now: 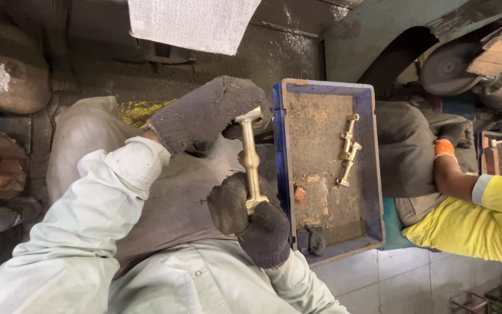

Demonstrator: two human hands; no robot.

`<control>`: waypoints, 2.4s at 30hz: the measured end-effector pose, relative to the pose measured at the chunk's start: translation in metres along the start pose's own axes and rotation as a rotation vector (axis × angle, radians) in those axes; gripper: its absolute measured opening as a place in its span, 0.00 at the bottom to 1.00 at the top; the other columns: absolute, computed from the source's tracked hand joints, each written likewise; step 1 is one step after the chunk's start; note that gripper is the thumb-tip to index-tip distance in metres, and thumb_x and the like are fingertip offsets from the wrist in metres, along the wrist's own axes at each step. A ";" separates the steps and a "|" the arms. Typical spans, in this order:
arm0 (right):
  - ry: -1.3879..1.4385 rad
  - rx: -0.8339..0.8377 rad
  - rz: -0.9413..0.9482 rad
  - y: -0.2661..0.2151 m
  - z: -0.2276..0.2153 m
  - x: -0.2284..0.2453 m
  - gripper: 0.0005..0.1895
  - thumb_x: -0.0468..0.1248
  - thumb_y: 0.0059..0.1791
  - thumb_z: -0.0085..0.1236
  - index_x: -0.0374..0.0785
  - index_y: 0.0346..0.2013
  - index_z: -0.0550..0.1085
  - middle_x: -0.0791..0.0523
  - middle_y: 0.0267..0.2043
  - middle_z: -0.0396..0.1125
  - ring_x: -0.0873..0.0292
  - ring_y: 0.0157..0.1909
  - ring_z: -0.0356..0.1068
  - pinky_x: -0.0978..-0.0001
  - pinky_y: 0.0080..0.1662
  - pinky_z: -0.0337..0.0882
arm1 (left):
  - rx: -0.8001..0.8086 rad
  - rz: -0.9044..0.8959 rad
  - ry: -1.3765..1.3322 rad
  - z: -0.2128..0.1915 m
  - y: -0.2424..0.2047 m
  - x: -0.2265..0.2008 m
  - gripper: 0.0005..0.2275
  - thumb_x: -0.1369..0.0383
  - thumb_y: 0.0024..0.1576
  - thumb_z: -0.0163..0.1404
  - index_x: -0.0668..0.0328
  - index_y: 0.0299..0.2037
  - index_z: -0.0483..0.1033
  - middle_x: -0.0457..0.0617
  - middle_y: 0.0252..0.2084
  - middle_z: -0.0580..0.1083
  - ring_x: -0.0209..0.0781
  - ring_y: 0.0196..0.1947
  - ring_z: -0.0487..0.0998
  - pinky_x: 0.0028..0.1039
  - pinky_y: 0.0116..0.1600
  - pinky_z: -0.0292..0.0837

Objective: The person repeatedly presses small brass-colored metal parts against a rotating grinding wheel to smooth or polish their surfaces. The person handles the parts one at a time, rotating them to treat different sides, and places finished pieces into a blue tray.

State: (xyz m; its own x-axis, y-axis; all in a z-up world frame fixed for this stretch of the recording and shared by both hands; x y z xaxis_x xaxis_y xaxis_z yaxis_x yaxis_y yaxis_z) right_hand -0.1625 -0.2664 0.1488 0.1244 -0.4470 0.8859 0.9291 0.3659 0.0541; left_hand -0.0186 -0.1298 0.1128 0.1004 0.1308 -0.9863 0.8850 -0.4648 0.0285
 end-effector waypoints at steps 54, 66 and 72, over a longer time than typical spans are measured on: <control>-1.610 0.294 -0.443 0.207 -0.200 -0.162 0.16 0.30 0.50 0.55 0.32 0.54 0.75 0.39 0.59 0.67 0.39 0.62 0.66 0.54 0.61 0.67 | -0.499 -0.644 -0.430 -0.117 -0.010 0.175 0.25 0.47 0.63 0.36 0.57 0.53 0.76 0.56 0.37 0.79 0.46 0.26 0.77 0.37 0.33 0.74; -1.573 0.159 -0.553 0.207 -0.166 -0.148 0.15 0.28 0.57 0.50 0.33 0.59 0.71 0.38 0.66 0.60 0.35 0.67 0.63 0.53 0.66 0.64 | -0.497 -0.758 -0.414 -0.114 -0.013 0.170 0.28 0.44 0.67 0.32 0.56 0.59 0.75 0.62 0.48 0.78 0.65 0.48 0.79 0.46 0.51 0.71; -1.587 0.023 -0.356 0.211 -0.199 -0.172 0.15 0.26 0.52 0.52 0.36 0.54 0.74 0.43 0.58 0.68 0.39 0.61 0.68 0.51 0.62 0.68 | -0.518 -0.368 0.034 -0.123 -0.007 0.173 0.19 0.58 0.57 0.42 0.55 0.57 0.68 0.63 0.45 0.78 0.64 0.44 0.79 0.47 0.46 0.72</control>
State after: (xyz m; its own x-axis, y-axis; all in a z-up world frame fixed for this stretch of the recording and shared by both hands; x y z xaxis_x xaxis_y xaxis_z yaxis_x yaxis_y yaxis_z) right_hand 0.0819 -0.2750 -0.0836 -0.5614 0.7323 0.3853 0.8240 0.4515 0.3425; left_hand 0.0481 0.0037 -0.0380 -0.2455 0.2326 -0.9411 0.9686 0.0986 -0.2283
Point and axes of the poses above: each hand's wrist, its own y-axis towards the middle knuckle, its own z-axis out of the palm, x = y × z, the point moved 5 cm from there along y, towards the middle knuckle
